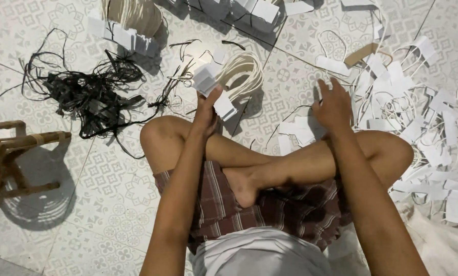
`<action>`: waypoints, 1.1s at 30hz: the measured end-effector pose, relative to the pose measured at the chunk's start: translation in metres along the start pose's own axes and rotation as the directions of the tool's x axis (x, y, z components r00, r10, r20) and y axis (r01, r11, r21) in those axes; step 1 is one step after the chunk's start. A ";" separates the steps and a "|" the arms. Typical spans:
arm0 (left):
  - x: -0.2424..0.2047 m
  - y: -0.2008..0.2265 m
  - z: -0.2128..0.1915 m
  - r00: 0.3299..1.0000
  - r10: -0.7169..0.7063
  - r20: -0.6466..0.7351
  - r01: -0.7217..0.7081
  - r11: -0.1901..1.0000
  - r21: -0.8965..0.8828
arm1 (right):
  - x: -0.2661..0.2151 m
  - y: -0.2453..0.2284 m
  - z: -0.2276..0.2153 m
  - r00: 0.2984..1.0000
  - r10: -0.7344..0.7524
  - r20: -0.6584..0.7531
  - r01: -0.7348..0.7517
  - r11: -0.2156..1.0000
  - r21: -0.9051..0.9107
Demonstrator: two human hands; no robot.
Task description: The person sits on the floor and bundles white cables by wrapping them around rectangular white paper cards. They repeatedly pick up a cable, wrap it around a card, and place the finished bundle aside. Towards the end, they briefly handle a pile of black cables.
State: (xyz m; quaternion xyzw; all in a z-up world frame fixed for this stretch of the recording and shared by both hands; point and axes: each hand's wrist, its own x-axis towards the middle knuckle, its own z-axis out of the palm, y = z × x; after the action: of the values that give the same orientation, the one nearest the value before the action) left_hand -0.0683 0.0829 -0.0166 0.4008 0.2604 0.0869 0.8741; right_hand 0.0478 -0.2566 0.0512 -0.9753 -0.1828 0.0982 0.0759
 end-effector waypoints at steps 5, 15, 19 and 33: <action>-0.009 0.002 0.011 1.000 -0.023 -0.008 0.024 0.998 0.058 | -0.013 -0.085 -0.011 0.997 0.043 0.057 -0.068 0.803 0.592; -0.032 0.001 0.028 1.000 -0.024 -0.007 0.024 1.000 0.012 | -0.051 -0.231 -0.029 0.903 -0.027 0.430 -0.415 -0.321 0.852; -0.040 0.005 0.030 0.998 -0.059 0.015 0.059 0.998 -0.006 | -0.035 -0.203 0.023 0.962 -0.026 0.271 -0.265 -0.315 0.911; -0.034 0.024 0.053 0.985 0.081 0.155 -0.122 0.953 0.279 | -0.051 -0.160 0.014 0.950 0.283 -0.131 0.024 0.352 0.936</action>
State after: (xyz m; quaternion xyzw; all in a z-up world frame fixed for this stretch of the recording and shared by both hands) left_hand -0.0679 0.0520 0.0430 0.5414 0.1864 0.0646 0.8173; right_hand -0.0568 -0.1262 0.0755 -0.7759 -0.0048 0.0559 0.6284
